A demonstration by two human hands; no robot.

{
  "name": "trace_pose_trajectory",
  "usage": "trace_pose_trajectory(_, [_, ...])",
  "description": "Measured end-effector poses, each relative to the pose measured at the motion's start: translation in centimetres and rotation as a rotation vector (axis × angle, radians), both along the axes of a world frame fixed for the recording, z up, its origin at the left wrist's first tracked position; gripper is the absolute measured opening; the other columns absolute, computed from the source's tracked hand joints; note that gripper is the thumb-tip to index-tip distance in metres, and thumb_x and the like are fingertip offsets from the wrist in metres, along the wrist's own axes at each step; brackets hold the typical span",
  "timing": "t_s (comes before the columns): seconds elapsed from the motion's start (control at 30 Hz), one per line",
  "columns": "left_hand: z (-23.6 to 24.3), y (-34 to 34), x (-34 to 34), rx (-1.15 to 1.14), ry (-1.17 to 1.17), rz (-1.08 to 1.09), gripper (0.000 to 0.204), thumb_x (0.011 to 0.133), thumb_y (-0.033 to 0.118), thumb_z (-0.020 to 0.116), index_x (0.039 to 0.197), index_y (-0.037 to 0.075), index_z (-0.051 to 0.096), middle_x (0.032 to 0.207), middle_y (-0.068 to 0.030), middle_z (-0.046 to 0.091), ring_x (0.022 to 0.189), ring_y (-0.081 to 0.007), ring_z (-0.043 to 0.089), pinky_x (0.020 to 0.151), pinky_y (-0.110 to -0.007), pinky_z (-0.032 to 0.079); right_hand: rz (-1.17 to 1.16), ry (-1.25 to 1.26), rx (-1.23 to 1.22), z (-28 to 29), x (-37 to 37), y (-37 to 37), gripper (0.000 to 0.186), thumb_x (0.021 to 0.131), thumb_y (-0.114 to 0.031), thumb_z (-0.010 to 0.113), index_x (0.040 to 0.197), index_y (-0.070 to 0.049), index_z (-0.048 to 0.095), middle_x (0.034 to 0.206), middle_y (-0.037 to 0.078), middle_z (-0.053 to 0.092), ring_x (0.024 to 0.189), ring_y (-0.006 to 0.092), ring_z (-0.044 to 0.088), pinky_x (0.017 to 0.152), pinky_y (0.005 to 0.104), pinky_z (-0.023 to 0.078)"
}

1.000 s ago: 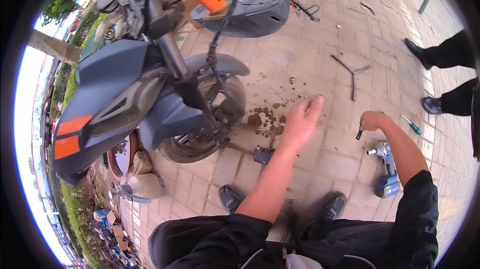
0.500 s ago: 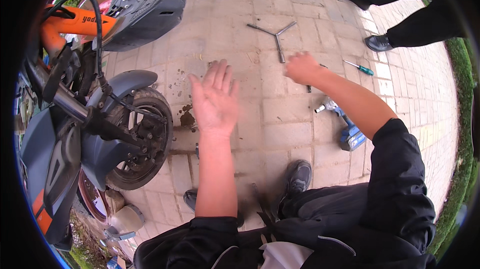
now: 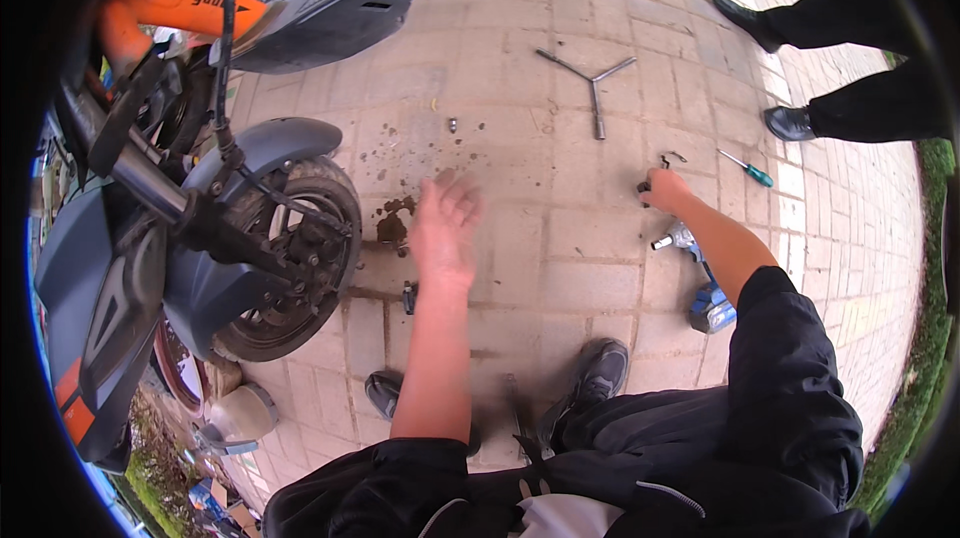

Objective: The person repairs the front wheel assembly of an orange electric scooter. They use a cordless impact driver and a screwdriver to remove and install bolts on the brake caliper and wheel hub. The person also handles brake pads and wires during the process.

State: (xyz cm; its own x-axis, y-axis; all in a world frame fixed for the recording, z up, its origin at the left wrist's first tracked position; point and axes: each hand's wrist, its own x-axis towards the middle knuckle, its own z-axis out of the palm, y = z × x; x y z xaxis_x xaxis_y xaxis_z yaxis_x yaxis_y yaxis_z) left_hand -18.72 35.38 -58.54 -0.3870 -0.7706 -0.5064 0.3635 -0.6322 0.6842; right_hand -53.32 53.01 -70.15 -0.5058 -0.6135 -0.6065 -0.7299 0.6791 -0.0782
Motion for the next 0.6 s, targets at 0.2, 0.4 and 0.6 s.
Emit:
trace_pose_trajectory(0.2, [-3.6, 2.3, 1.1, 0.108, -0.119, -0.037, 0.047, 0.097, 0.042, 0.049, 0.121, 0.001, 0.051, 0.107, -0.0097, 0.062, 0.092, -0.0185, 0.057, 0.087, -0.035, 0.045, 0.031, 0.365, -0.115, 2.3, -2.2, -2.7, 0.029, 0.081, -0.021, 0.066, 0.103, -0.002, 0.065, 0.107, 0.021, 0.065, 0.102, 0.0359, 0.062, 0.086, 0.0432, 0.052])
trace_pose_trajectory(0.4, [-3.6, 2.5, 0.4, 0.122, -0.163, -0.045, 0.046, 0.097, 0.039, 0.051, 0.121, 0.000, 0.051, 0.106, -0.0111, 0.063, 0.090, -0.0187, 0.060, 0.083, -0.034, 0.047, 0.010, 0.088, -0.391, 4.0, 2.8, -13.3, 0.030, 0.081, -0.026, 0.063, 0.101, -0.004, 0.066, 0.106, 0.017, 0.066, 0.101, 0.0332, 0.063, 0.085, 0.0433, 0.052])
trace_pose_trajectory(0.6, [-4.1, 2.5, 1.6, 0.091, -0.189, -0.012, 0.043, 0.098, 0.035, 0.053, 0.121, -0.002, 0.051, 0.105, -0.0127, 0.063, 0.088, -0.0193, 0.060, 0.082, -0.034, 0.047, -0.020, -0.158, -0.554, 3.5, 7.2, -23.1, 0.028, 0.079, -0.028, 0.062, 0.088, -0.002, 0.070, 0.096, 0.018, 0.069, 0.093, 0.0330, 0.065, 0.081, 0.0419, 0.052])
